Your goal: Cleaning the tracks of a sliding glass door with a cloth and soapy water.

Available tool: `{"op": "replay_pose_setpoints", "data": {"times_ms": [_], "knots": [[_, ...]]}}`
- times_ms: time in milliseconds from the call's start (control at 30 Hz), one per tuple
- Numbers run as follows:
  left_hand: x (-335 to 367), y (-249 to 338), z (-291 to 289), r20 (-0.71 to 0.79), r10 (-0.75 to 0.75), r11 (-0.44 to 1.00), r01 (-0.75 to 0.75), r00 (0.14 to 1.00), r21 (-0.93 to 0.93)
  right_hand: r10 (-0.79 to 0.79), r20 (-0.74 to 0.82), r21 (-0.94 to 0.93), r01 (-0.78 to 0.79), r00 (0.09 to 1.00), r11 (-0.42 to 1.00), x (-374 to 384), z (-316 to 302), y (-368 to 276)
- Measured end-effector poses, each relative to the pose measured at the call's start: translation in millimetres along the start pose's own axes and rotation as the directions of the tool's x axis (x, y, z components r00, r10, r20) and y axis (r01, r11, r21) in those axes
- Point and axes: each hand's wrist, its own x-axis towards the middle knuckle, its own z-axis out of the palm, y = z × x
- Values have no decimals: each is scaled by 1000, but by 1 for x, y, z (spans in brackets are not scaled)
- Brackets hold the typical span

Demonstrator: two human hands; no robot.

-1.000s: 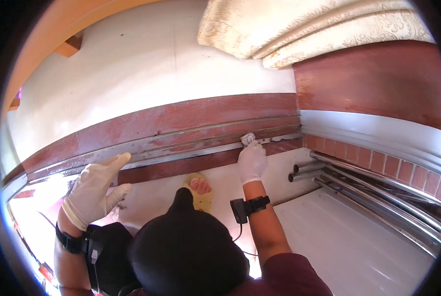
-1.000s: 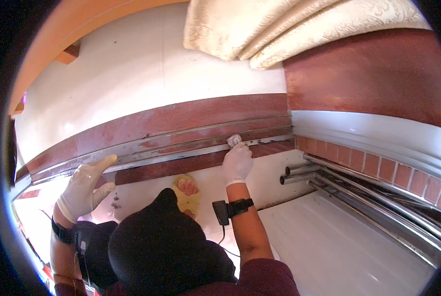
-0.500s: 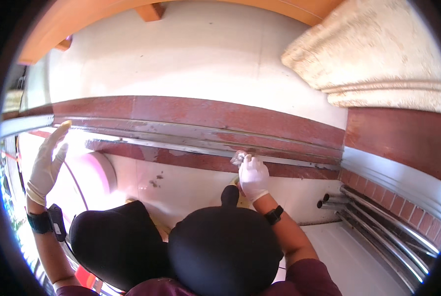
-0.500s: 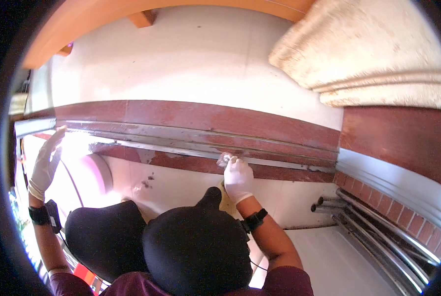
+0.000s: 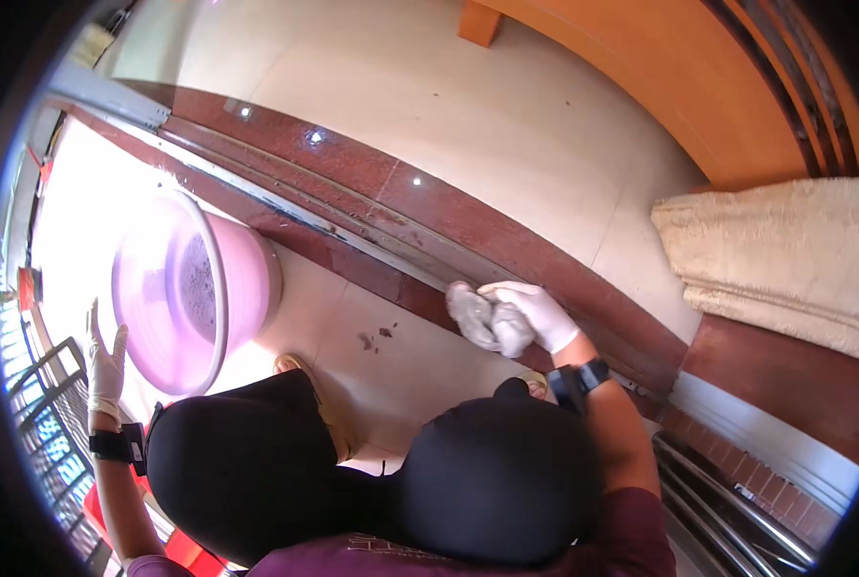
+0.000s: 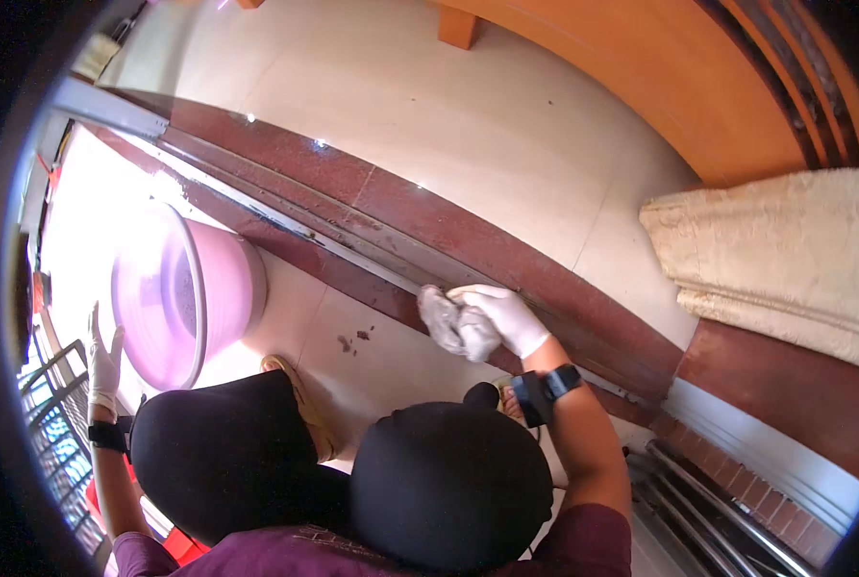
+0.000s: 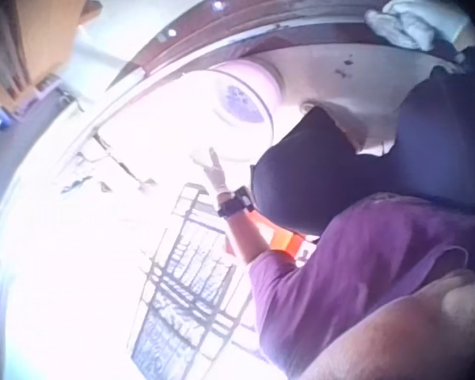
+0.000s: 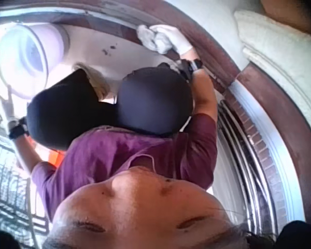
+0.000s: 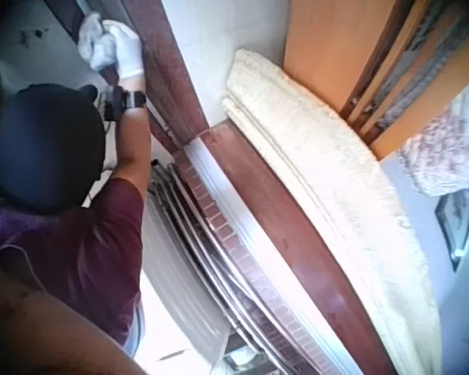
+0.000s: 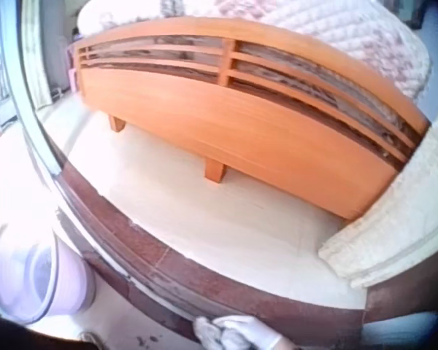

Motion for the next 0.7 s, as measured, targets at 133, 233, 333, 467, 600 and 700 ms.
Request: {"op": "replay_pose_setpoints", "data": {"times_ms": [133, 233, 333, 467, 600, 700], "knots": [[-18, -25, 59, -101, -265, 942, 235, 959, -238, 152, 22, 184, -154, 988, 971, -35, -24, -29], [-22, -37, 83, -83, -474, 715, 328, 877, -618, 179, -152, 177, -152, 972, 972, -61, -24, -43], [-4, -27, 80, 412, -443, 65, 486, 796, -871, 147, -277, 5, -151, 950, 988, -94, -36, -58], [26, 12, 64, 371, -317, -80, 366, 873, -927, 105, -440, -130, -179, 892, 975, -142, -39, -81], [44, 7, 53, 369, -367, -12, 392, 854, -920, 50, -565, -209, -202, 823, 957, -182, -31, -93], [62, -16, 58, 379, -327, -9, 399, 865, -917, 31, -651, -207, -217, 758, 954, -195, -16, -98]]}}
